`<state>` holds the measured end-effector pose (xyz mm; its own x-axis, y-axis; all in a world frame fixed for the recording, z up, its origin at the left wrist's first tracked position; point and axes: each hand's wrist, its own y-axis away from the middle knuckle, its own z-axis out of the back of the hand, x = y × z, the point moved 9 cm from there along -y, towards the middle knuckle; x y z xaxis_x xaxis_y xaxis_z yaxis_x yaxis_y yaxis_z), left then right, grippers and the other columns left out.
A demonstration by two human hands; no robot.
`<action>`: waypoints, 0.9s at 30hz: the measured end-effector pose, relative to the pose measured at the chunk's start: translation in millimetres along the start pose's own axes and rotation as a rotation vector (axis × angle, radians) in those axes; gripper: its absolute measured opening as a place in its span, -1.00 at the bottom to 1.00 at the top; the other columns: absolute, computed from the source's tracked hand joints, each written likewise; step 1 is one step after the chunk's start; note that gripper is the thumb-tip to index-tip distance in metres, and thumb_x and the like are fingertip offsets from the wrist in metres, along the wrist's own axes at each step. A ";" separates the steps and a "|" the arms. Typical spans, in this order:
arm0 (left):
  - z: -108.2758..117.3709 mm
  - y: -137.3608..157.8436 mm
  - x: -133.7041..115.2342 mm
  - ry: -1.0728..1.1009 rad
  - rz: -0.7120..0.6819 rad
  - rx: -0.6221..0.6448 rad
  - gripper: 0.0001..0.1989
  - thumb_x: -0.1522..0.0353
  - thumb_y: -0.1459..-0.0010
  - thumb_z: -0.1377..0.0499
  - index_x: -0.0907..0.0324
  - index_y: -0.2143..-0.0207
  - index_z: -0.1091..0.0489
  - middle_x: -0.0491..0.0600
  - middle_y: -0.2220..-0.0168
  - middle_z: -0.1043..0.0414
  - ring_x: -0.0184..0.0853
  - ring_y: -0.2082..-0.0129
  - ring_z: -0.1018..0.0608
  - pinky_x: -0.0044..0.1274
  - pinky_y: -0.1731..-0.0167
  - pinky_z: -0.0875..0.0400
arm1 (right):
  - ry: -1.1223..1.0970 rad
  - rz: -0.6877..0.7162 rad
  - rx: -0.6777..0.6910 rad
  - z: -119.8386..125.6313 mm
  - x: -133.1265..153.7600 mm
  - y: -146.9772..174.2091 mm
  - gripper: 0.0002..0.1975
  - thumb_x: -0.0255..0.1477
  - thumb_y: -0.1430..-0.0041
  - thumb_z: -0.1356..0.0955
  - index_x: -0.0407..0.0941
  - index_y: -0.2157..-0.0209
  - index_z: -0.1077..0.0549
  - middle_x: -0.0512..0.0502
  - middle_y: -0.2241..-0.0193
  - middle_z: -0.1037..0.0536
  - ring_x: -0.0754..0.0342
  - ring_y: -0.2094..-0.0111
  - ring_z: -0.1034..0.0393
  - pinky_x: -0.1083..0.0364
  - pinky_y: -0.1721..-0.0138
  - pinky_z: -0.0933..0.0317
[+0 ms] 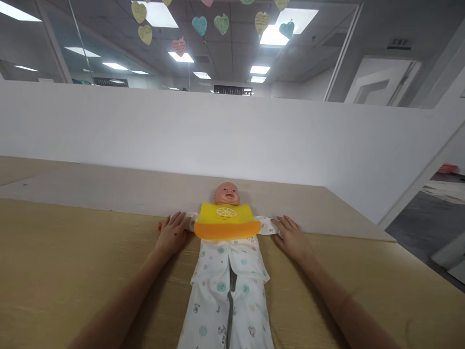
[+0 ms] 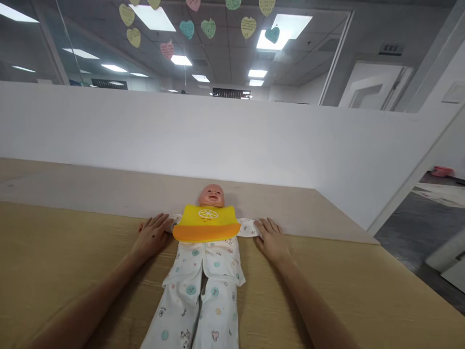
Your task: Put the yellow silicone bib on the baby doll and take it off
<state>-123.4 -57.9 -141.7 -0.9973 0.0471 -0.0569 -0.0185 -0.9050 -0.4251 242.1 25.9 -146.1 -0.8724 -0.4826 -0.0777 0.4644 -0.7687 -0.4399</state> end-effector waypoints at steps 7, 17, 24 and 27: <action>12.5 26.0 -22.3 0.043 0.018 -0.150 -0.51 0.49 -0.05 -0.04 0.28 -0.07 -0.38 0.27 -0.17 -0.27 0.07 -0.22 -0.24 -0.12 -0.21 -0.13 | 0.017 -0.086 -0.173 20.2 25.5 24.7 -0.55 -0.40 -0.18 -0.21 -0.21 -0.08 -0.39 -0.34 -0.22 -0.24 -0.28 -0.30 0.05 -0.24 -0.19 -0.08; 19.8 100.9 -59.9 0.576 -0.016 0.054 -0.29 0.52 0.16 -0.07 0.24 -0.15 -0.22 0.16 -0.14 -0.30 -0.09 -0.20 -0.27 -0.23 -0.22 -0.17 | -0.394 -0.036 -0.025 51.9 99.5 106.2 -0.38 -0.49 0.02 -0.21 0.00 -0.14 -0.27 -0.18 -0.19 -0.29 -0.17 -0.25 -0.14 -0.15 -0.25 -0.10; 31.0 107.4 -67.8 0.290 0.198 0.159 -0.71 0.37 -0.12 -0.06 0.23 0.11 -0.39 0.15 0.07 -0.40 -0.08 0.00 -0.42 -0.30 -0.02 -0.30 | -0.403 -0.180 0.185 58.1 123.5 101.1 -0.52 -0.40 -0.17 -0.22 -0.20 -0.12 -0.28 -0.30 -0.05 -0.44 -0.16 -0.08 -0.34 -0.07 -0.08 -0.22; 29.2 99.2 -78.5 0.148 0.195 0.210 -0.79 0.45 -0.15 -0.02 0.20 0.23 -0.42 0.13 0.17 -0.42 -0.11 0.06 -0.46 -0.37 0.07 -0.30 | -0.256 -0.256 0.222 54.5 125.1 89.9 -0.66 -0.54 -0.19 -0.18 -0.18 0.02 -0.38 -0.28 0.06 -0.52 -0.14 0.01 -0.41 -0.01 0.06 -0.25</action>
<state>-49.0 -163.7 -153.1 -0.9625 -0.0885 -0.2565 0.1419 -0.9699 -0.1980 183.0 -126.4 -146.6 -0.9107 -0.3317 0.2464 0.2839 -0.9355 -0.2102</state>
